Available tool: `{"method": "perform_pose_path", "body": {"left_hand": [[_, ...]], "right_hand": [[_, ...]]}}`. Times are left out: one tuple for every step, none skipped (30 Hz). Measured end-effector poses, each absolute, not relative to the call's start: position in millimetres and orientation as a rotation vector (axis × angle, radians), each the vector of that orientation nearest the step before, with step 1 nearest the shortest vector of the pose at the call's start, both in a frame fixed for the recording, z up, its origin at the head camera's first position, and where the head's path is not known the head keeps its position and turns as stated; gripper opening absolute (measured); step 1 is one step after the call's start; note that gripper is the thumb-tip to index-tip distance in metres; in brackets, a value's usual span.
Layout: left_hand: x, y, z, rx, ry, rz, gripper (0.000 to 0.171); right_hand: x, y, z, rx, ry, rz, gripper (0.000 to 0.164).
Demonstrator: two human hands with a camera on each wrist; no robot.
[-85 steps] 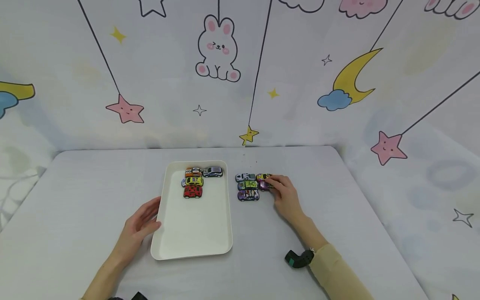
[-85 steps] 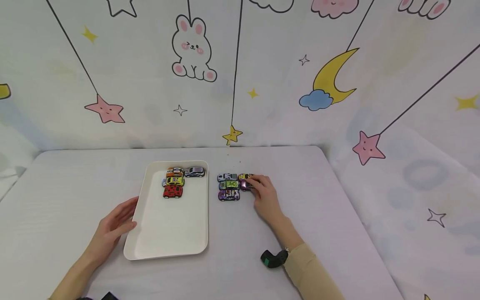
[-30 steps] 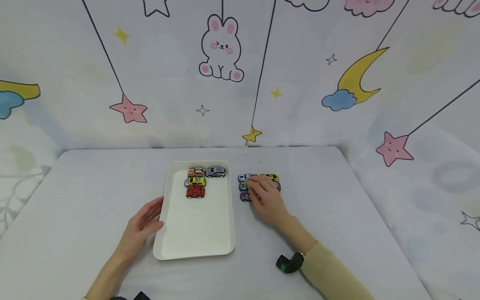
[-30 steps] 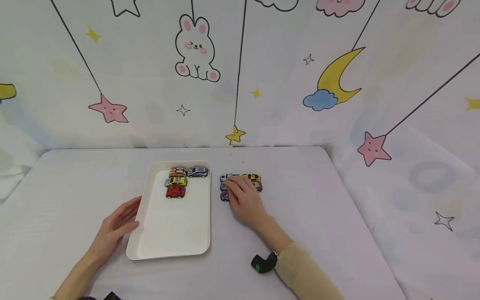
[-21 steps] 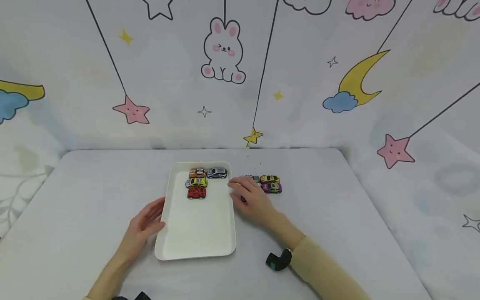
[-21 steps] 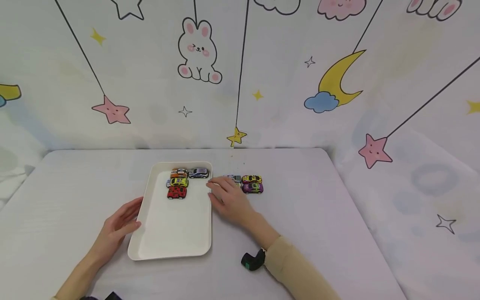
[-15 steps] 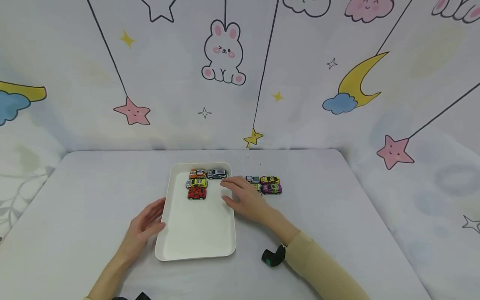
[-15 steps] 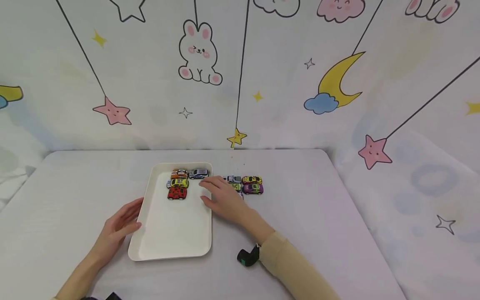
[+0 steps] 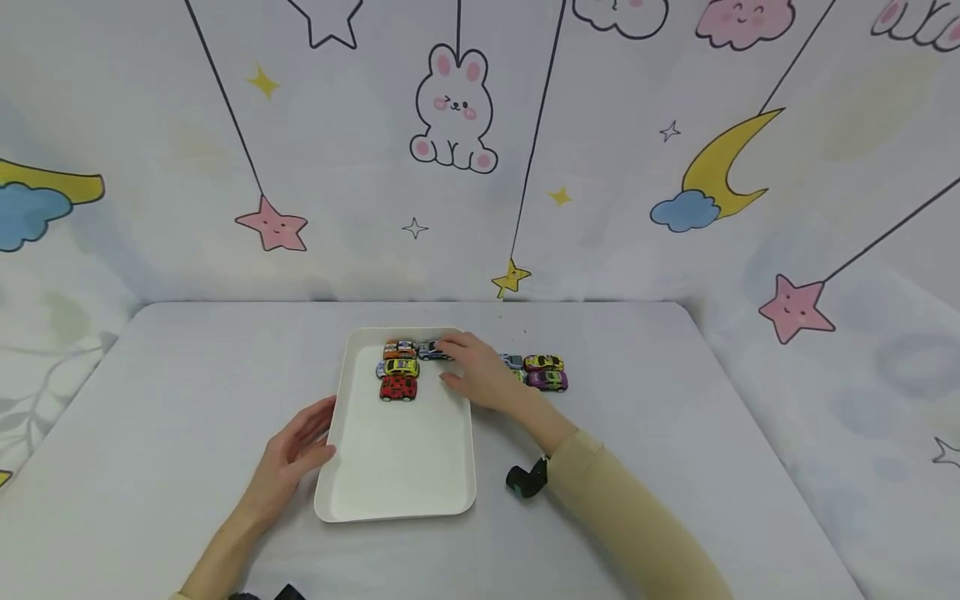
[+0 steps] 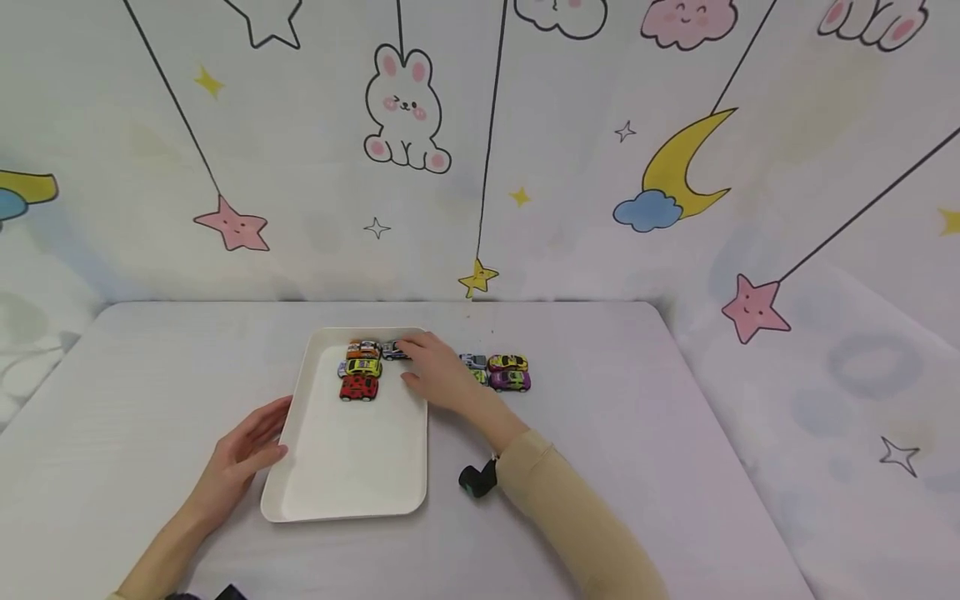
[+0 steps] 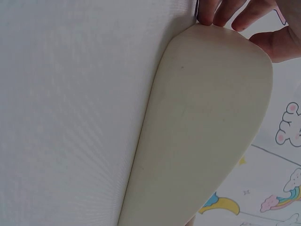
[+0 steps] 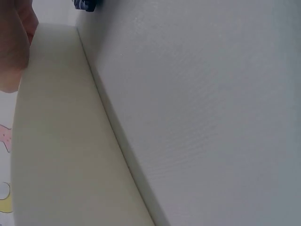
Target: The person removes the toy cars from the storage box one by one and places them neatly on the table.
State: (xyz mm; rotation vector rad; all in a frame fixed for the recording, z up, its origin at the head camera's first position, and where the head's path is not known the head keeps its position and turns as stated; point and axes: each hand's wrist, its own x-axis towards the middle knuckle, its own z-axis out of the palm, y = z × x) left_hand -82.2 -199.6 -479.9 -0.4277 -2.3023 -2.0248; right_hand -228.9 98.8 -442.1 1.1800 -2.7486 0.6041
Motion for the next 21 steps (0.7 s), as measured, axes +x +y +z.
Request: {"method": "perform_pose_path", "body": {"left_hand": [[-82.2,-199.5,-479.7,-0.431,-2.301,-2.025,0.056],[-82.2,-199.3,-479.5,-0.433,-2.300,-2.025,0.056],[-82.2,-199.1,-479.2,-0.433,-2.300,-2.026,0.056],[-82.2,-198.9,-478.8,-0.432,-2.301,-2.027,0.056],[-82.3,-198.8,-478.5,-0.429,-2.306,-2.021,0.056],[-82.3,-198.6,-478.1,-0.424,-2.313,-2.013,0.056],[-82.5,-198.5,-477.9,-0.420,-2.319,-2.008,0.056],[-82.6,-198.3,-477.7,-0.414,-2.324,-2.003,0.056],[-82.7,-198.2,-477.5,-0.410,-2.331,-1.996,0.056],[-82.9,-198.2,-477.6,-0.407,-2.335,-1.992,0.056],[-82.9,-198.2,-477.7,-0.405,-2.340,-1.988,0.056],[-82.9,-198.2,-477.8,-0.403,-2.341,-1.988,0.056],[-82.9,-198.3,-478.0,-0.401,-2.339,-1.991,0.056],[-82.8,-198.4,-478.3,-0.400,-2.337,-1.992,0.056],[-82.7,-198.6,-478.6,-0.400,-2.336,-1.994,0.056],[-82.6,-198.8,-478.9,-0.401,-2.334,-1.997,0.056],[-82.4,-199.0,-479.2,-0.403,-2.333,-1.998,0.056],[-82.2,-199.2,-479.4,-0.406,-2.333,-1.998,0.056],[-82.1,-199.3,-479.6,-0.408,-2.334,-1.996,0.056],[-82.0,-199.4,-479.8,-0.409,-2.334,-1.997,0.056],[-81.9,-199.5,-479.9,-0.409,-2.335,-1.997,0.056]], "right_hand": [[-231.0,97.7,-441.9,1.182,-2.759,0.575,0.050],[-233.2,96.7,-441.9,1.183,-2.772,0.540,0.050],[-235.3,95.5,-441.6,1.187,-2.784,0.508,0.050],[-237.3,94.3,-441.1,1.189,-2.793,0.472,0.050],[-239.0,93.2,-440.3,1.190,-2.804,0.443,0.051],[-240.5,92.1,-439.3,1.191,-2.815,0.421,0.051],[-241.7,91.0,-438.2,1.190,-2.826,0.401,0.052],[-242.6,90.0,-437.0,1.187,-2.838,0.387,0.052],[-243.1,89.2,-436.0,1.182,-2.851,0.375,0.052],[-243.3,88.5,-435.1,1.176,-2.864,0.364,0.051],[-243.1,87.9,-434.2,1.173,-2.875,0.364,0.050],[-242.8,87.4,-433.6,1.168,-2.883,0.366,0.049],[-242.4,86.9,-433.3,1.163,-2.888,0.374,0.048],[-241.9,86.5,-433.3,1.160,-2.891,0.379,0.046],[-241.2,86.3,-433.5,1.158,-2.891,0.384,0.044],[-240.7,86.0,-434.0,1.155,-2.891,0.382,0.043],[-240.1,85.9,-434.6,1.152,-2.890,0.377,0.042],[-239.5,85.7,-435.2,1.149,-2.888,0.368,0.041],[-239.0,85.6,-435.8,1.148,-2.888,0.352,0.041],[-238.5,85.5,-436.2,1.148,-2.886,0.336,0.040],[-238.0,85.4,-436.4,1.147,-2.883,0.326,0.040]]}}
